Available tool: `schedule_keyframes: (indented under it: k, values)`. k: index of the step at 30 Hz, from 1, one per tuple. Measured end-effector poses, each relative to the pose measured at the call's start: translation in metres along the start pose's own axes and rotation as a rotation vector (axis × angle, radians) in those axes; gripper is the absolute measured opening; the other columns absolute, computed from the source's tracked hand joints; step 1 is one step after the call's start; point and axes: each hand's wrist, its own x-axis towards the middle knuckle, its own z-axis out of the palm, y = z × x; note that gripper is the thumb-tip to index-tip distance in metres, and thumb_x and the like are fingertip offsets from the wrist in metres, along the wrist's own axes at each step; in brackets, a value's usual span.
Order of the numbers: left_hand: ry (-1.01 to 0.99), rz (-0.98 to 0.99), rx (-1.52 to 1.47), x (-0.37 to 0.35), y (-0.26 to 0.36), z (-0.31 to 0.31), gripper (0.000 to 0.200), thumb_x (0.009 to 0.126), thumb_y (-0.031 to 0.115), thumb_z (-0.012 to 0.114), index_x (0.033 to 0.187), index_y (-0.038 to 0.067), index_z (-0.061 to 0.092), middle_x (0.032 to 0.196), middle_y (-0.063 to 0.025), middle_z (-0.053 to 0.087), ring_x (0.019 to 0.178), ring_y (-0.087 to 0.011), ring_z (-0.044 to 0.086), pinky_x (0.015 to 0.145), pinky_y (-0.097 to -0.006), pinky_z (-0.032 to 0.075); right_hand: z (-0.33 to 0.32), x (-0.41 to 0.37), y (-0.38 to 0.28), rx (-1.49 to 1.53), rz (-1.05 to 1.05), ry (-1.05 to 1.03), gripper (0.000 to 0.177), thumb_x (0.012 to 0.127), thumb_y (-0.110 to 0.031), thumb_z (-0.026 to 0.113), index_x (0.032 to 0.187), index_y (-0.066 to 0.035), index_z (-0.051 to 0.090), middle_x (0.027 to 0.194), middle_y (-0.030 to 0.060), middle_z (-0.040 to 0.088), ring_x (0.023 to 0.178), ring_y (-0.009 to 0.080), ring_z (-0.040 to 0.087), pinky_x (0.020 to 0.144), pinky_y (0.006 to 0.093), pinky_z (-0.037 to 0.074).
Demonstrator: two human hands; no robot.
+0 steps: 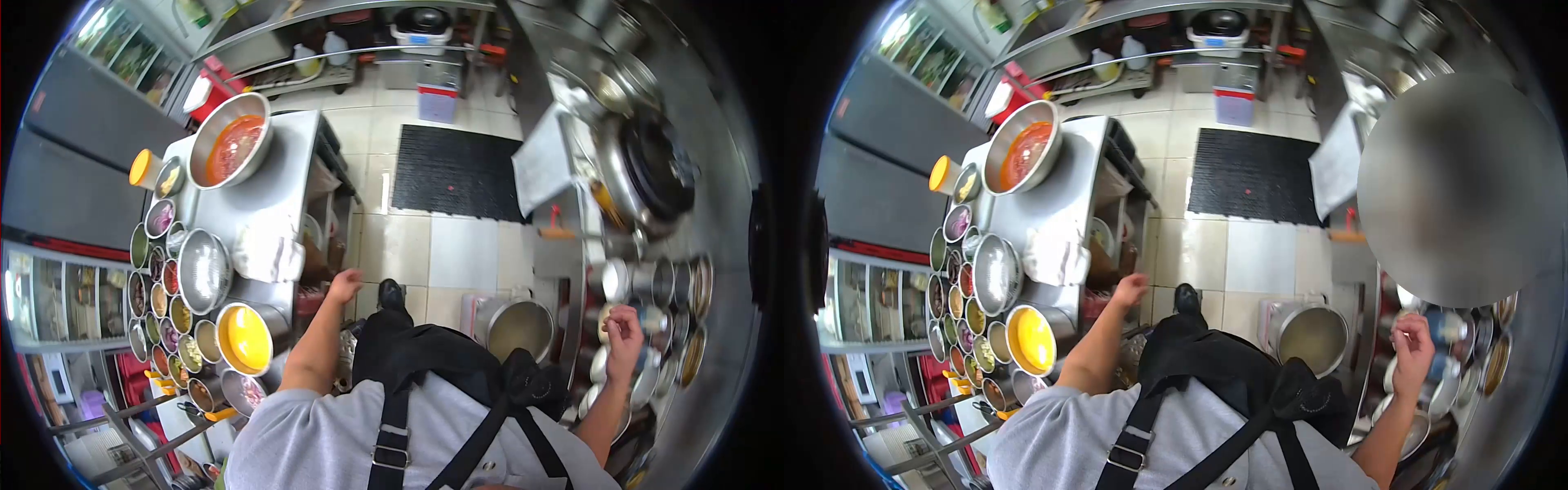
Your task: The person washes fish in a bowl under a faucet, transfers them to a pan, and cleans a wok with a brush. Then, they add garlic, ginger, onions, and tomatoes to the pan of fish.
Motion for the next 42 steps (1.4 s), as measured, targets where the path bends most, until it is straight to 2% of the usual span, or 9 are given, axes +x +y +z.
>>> schedule_keyframes:
  k: [7,12,16,18,27,31,37,40,42]
  values:
    - [-0.111,0.345,0.291,0.156,0.225,-0.041,0.045,0.074,0.008,0.072,0.119,0.006,0.066,0.102,-0.0098,0.069,0.093,-0.0210,0.065,0.086,-0.0329,0.052,0.147,0.169,-0.052,-0.296,-0.068,-0.167,0.014,0.085,0.003,0.055,0.098,-0.002,0.058,0.099,0.0035,0.046,0.084,0.0107,0.048,0.070,0.0212,0.041]
    - [-0.155,0.243,0.046,0.214,0.341,-0.075,0.044,0.079,0.008,0.070,0.122,0.007,0.063,0.109,-0.0066,0.065,0.093,-0.0170,0.062,0.078,-0.0305,0.050,0.169,0.276,-0.010,-0.214,-0.040,-0.106,0.009,0.089,0.001,0.055,0.098,-0.001,0.057,0.096,0.0017,0.047,0.080,0.0086,0.050,0.071,0.0220,0.042]
    - [-0.140,0.337,0.100,0.288,0.370,-0.102,0.044,0.083,0.006,0.067,0.126,0.008,0.060,0.110,-0.0034,0.062,0.087,-0.0124,0.058,0.068,-0.0281,0.049,0.209,0.408,0.011,-0.085,0.032,-0.197,0.010,0.090,0.002,0.054,0.098,-0.002,0.057,0.089,0.0014,0.052,0.076,0.0088,0.053,0.071,0.0238,0.045]
    - [-0.007,0.354,0.133,0.307,0.390,-0.119,0.043,0.079,0.010,0.070,0.121,0.002,0.063,0.105,-0.0102,0.067,0.099,-0.0190,0.063,0.087,-0.0310,0.050,0.244,0.500,0.016,-0.127,-0.052,-0.318,0.009,0.092,0.001,0.052,0.098,-0.002,0.057,0.088,0.0029,0.053,0.075,0.0099,0.054,0.070,0.0249,0.047]
    - [0.273,0.110,-0.291,0.360,0.415,-0.171,0.037,0.087,0.005,0.065,0.124,0.002,0.059,0.108,-0.0085,0.066,0.099,-0.0161,0.061,0.089,-0.0309,0.050,0.403,0.837,-0.154,-0.299,-0.331,-0.593,0.009,0.091,0.000,0.055,0.098,0.000,0.061,0.082,0.0030,0.060,0.073,0.0097,0.057,0.069,0.0251,0.048]
    - [0.385,0.027,-0.315,0.397,0.442,-0.186,0.043,0.088,0.001,0.063,0.130,0.004,0.055,0.113,-0.0102,0.064,0.100,-0.0172,0.061,0.088,-0.0298,0.051,0.483,0.926,-0.150,-0.340,-0.374,-0.636,0.012,0.087,0.000,0.058,0.098,-0.001,0.061,0.080,0.0028,0.060,0.074,0.0099,0.058,0.069,0.0267,0.048]
    - [0.379,0.000,-0.463,0.503,0.473,-0.253,0.037,0.091,0.006,0.064,0.127,0.002,0.057,0.107,-0.0072,0.065,0.093,-0.0149,0.062,0.079,-0.0277,0.051,0.594,0.999,-0.064,-0.663,-0.449,-0.867,0.023,0.085,-0.006,0.062,0.108,-0.005,0.063,0.089,0.0158,0.066,0.086,0.0339,0.065,0.078,0.0397,0.052]
    - [0.423,0.058,-0.338,0.566,0.509,-0.313,0.035,0.090,0.010,0.065,0.123,0.000,0.059,0.105,-0.0078,0.067,0.091,-0.0161,0.062,0.082,-0.0292,0.051,0.628,1.024,-0.078,-0.683,-0.264,-0.911,0.027,0.085,-0.004,0.061,0.112,-0.006,0.063,0.086,0.0147,0.066,0.084,0.0321,0.065,0.077,0.0385,0.052]
    - [0.464,0.157,-0.114,0.601,0.549,-0.369,0.035,0.090,0.015,0.066,0.121,-0.001,0.061,0.104,-0.0098,0.068,0.091,-0.0169,0.063,0.083,-0.0305,0.051,0.650,1.053,-0.081,-0.629,-0.244,-0.904,0.030,0.084,0.001,0.060,0.113,-0.005,0.061,0.079,0.0089,0.063,0.075,0.0197,0.063,0.072,0.0336,0.051]
